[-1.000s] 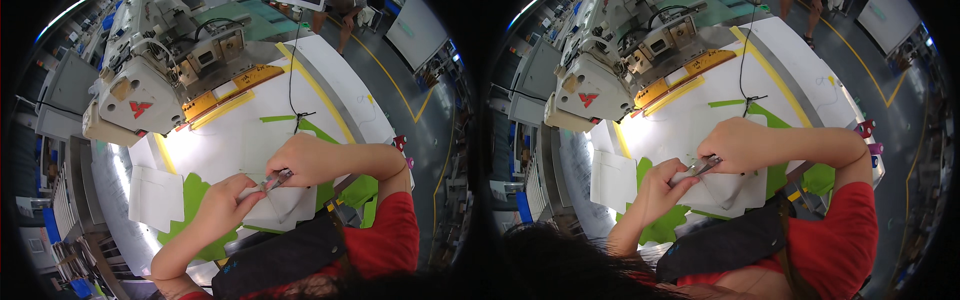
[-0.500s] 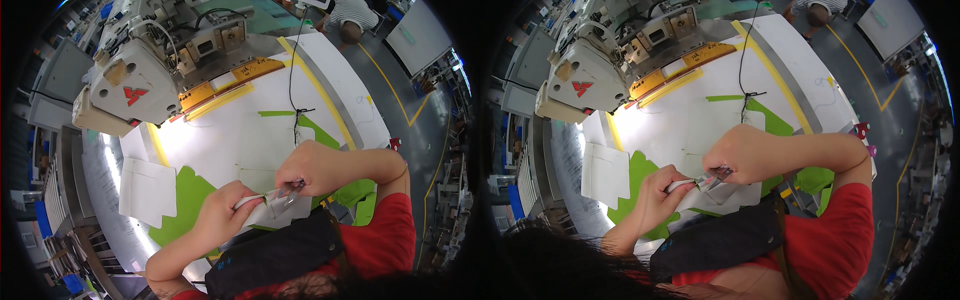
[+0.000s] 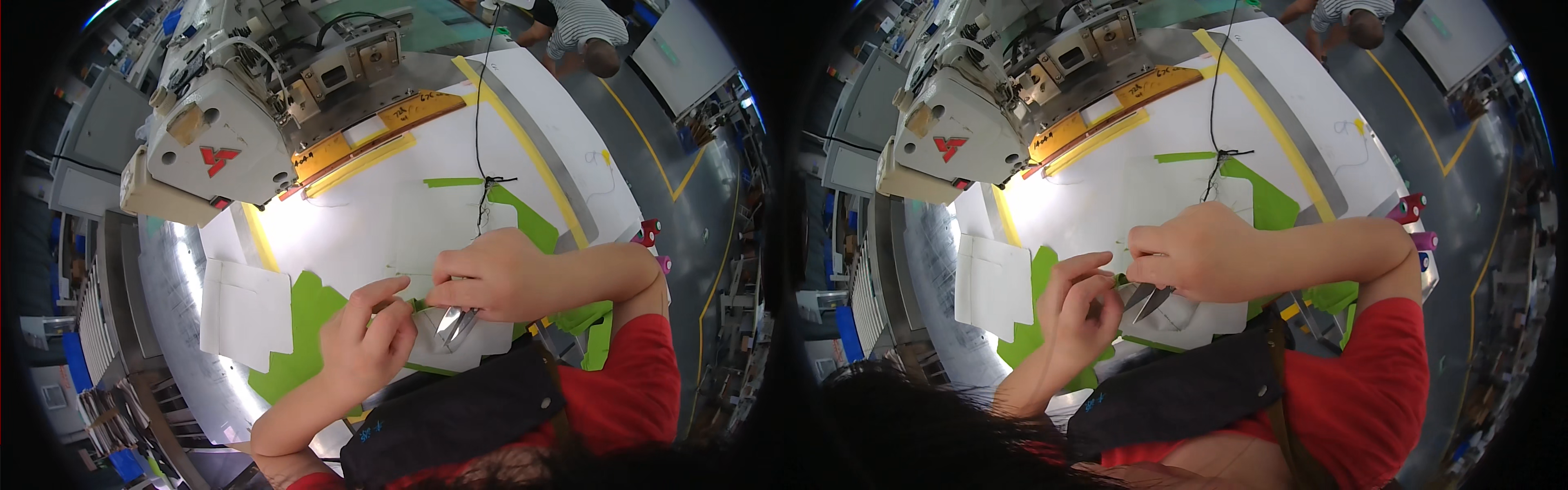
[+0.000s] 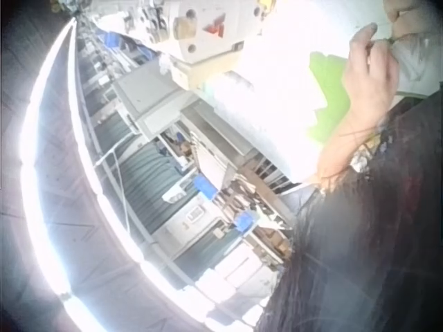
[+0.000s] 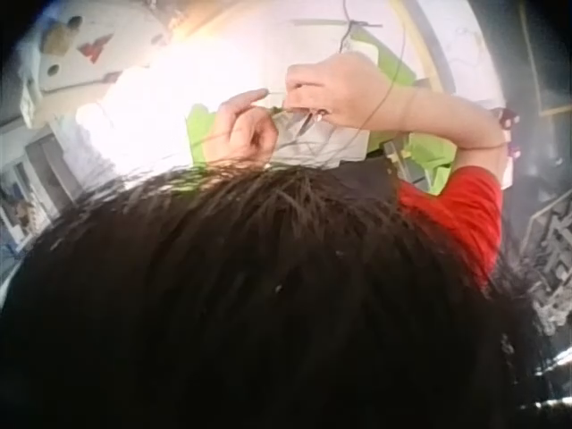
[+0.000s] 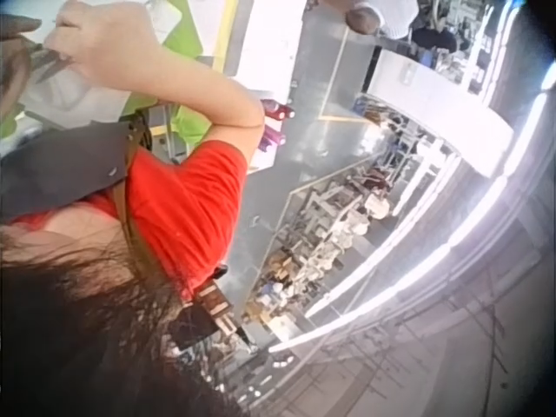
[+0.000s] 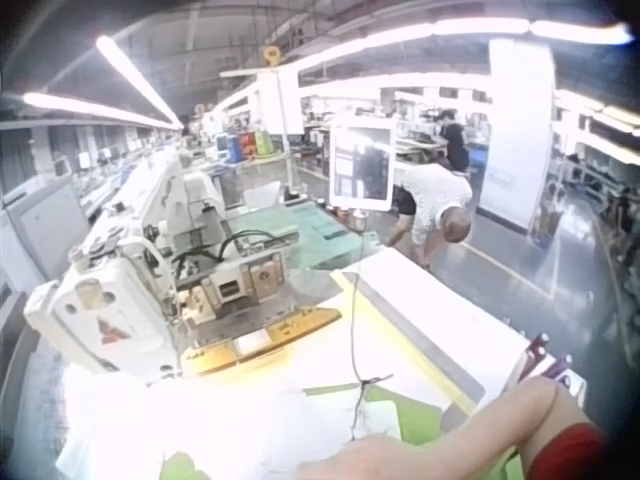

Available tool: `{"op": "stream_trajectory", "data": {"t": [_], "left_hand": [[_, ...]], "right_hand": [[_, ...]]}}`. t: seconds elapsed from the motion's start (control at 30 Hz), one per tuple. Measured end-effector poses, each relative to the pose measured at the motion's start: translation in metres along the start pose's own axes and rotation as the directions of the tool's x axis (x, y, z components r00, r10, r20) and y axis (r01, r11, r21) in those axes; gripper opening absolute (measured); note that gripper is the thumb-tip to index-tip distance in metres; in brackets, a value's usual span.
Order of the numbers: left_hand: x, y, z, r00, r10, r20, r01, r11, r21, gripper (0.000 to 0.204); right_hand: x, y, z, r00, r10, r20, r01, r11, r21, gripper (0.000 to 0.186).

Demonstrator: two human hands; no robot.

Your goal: Trimming leather pieces and sewing them together using an industrial sewing machine.

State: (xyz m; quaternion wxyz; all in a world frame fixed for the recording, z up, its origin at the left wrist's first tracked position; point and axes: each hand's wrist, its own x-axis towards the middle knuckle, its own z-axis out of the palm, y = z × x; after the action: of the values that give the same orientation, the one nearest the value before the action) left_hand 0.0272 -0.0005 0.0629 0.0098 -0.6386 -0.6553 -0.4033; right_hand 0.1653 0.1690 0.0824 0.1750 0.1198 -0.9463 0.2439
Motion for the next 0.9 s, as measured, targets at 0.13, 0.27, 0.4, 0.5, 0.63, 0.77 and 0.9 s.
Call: {"op": "stream_trajectory", "data": {"t": [0.13,0.27,0.4,0.5,0.63,0.77,0.9], "left_hand": [[0.005,-0.001,-0.008,0.976,-0.148,0.158,0.194,0.924,-0.330,0.026],[0.010,-0.011,-0.010,0.975,-0.007,0.220,0.094,0.918,-0.384,0.028],[0.012,-0.018,-0.004,0.962,0.032,0.273,0.122,0.840,-0.529,0.027],[0.012,-0.024,-0.004,0.952,0.054,0.301,0.106,0.865,-0.490,0.025],[0.008,-0.023,-0.004,0.905,0.043,0.423,0.119,0.929,-0.350,0.025],[0.003,-0.022,-0.005,0.861,-0.119,0.494,0.390,0.779,-0.491,0.024],[0.007,-0.014,0.002,0.945,-0.157,0.286,0.278,0.845,-0.457,0.026]], "right_hand": [[-0.004,0.007,0.003,0.902,-0.393,-0.177,0.308,0.876,-0.372,0.007],[-0.007,0.014,0.017,0.790,-0.582,-0.195,0.382,0.715,-0.585,0.005],[-0.009,0.020,0.023,0.725,-0.659,-0.201,0.416,0.651,-0.635,0.006],[-0.010,0.025,0.026,0.716,-0.672,-0.190,0.423,0.634,-0.647,0.007],[-0.012,0.035,0.017,0.752,-0.635,-0.176,0.411,0.661,-0.628,0.008],[-0.013,0.039,0.019,0.729,-0.668,-0.150,0.429,0.615,-0.661,0.007],[-0.012,0.040,0.020,0.697,-0.697,-0.170,0.450,0.610,-0.652,0.007]]}}
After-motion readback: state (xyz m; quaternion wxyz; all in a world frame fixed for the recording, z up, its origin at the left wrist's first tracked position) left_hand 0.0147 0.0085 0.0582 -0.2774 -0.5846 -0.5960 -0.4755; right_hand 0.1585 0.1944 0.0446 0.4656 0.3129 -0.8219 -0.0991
